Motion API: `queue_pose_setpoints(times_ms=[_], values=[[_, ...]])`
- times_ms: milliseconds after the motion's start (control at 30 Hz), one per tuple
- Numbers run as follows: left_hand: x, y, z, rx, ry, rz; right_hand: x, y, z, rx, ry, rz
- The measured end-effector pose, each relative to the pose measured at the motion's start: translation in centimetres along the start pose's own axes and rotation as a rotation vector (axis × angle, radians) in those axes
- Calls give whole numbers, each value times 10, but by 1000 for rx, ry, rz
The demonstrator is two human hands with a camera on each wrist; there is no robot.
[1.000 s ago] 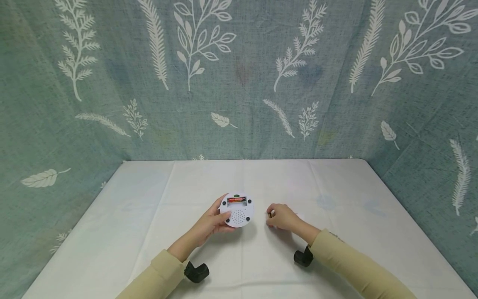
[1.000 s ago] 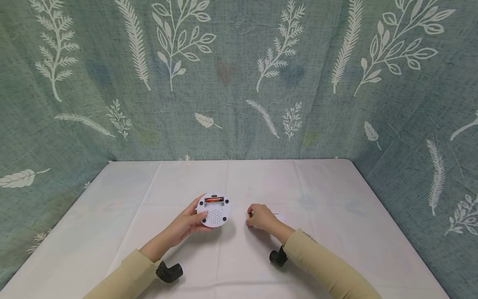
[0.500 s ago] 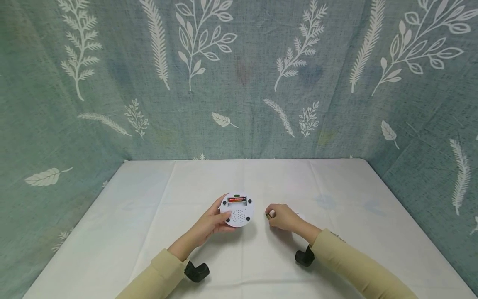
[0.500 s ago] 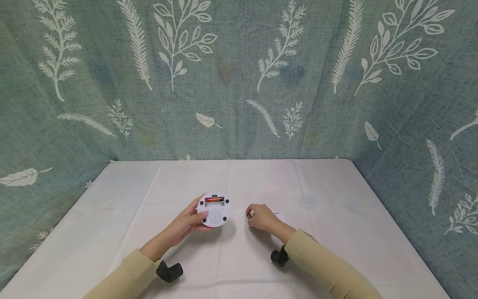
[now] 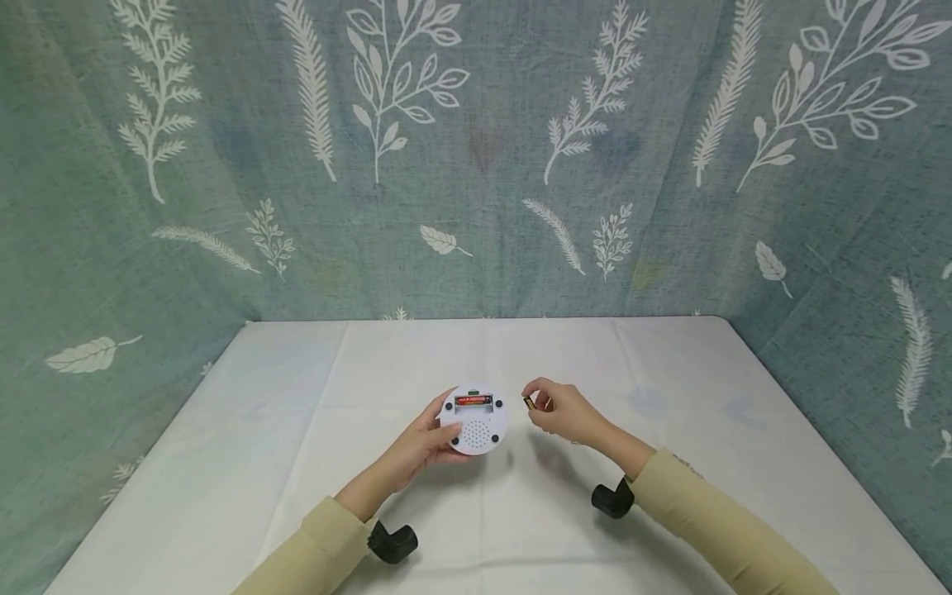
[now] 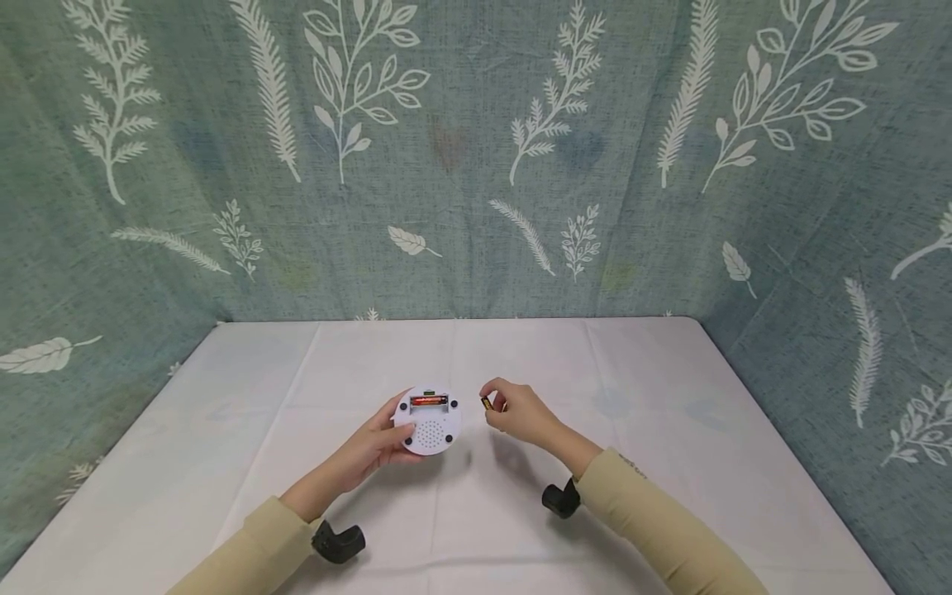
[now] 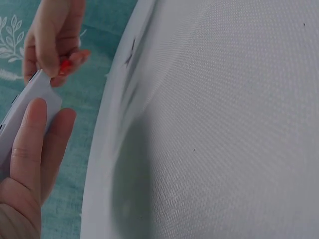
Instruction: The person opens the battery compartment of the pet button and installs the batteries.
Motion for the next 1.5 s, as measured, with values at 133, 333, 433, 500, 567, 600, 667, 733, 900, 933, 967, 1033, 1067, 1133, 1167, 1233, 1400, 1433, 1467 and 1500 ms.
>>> queue_pose_setpoints(times_ms=[133, 333, 433, 500, 567, 600, 667, 733, 900, 933, 967, 1033, 1067, 1133, 1167, 1233, 1400, 1433, 1467, 1500], values=[[-1, -1, 1, -6, -4, 6, -2, 3, 16, -46, 85, -29], [-2, -4, 5, -21, 15, 0, -4, 3, 39, -71, 205, -73], [-2, -5, 5, -28, 12, 5, -5, 0, 49, -73, 255, -84], [-2, -7, 5, -35, 5, 15, -6, -3, 53, -64, 277, -84], [-1, -9, 4, -40, 1, 24, -7, -7, 57, -44, 294, -80], [-1, -10, 4, -43, 1, 27, -7, -9, 58, -30, 302, -78], [-2, -11, 4, -47, 3, 32, -8, -12, 60, -4, 315, -80], [-2, -13, 5, -46, 1, 39, -9, -14, 62, 27, 334, -87], [-2, -16, 5, -39, -8, 58, -8, -20, 65, 145, 413, -104], [-2, -16, 5, -37, -4, 58, -8, -21, 66, 174, 436, -108], [-2, -16, 6, -39, -5, 58, -7, -22, 67, 201, 460, -112], [-2, -16, 6, -42, -5, 58, -5, -22, 70, 242, 511, -123], [-1, -16, 6, -42, -4, 58, -4, -22, 72, 263, 537, -132], [-1, -16, 6, -42, -7, 61, -2, -23, 75, 299, 593, -151], [-1, -16, 5, -40, -11, 63, -1, -23, 77, 310, 617, -160], [-1, -17, 4, -37, -17, 66, 0, -24, 79, 334, 655, -177], [-1, -16, 3, -39, -22, 65, 2, -27, 82, 395, 723, -191], [-1, -16, 2, -41, -23, 66, 2, -28, 81, 410, 733, -192], [-1, -16, 2, -43, -24, 67, 2, -29, 81, 420, 742, -194], [-1, -16, 2, -45, -25, 66, 2, -30, 80, 430, 750, -194]])
Point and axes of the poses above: each hand's wrist, its own x-axis away from the middle knuckle, its own y-axis out of the back of the hand, z = x × y, the point moved 7 cm from there along -x, towards the middle knuckle, and after that the axes turned 15 degrees about -z, right-handed, at the moved point
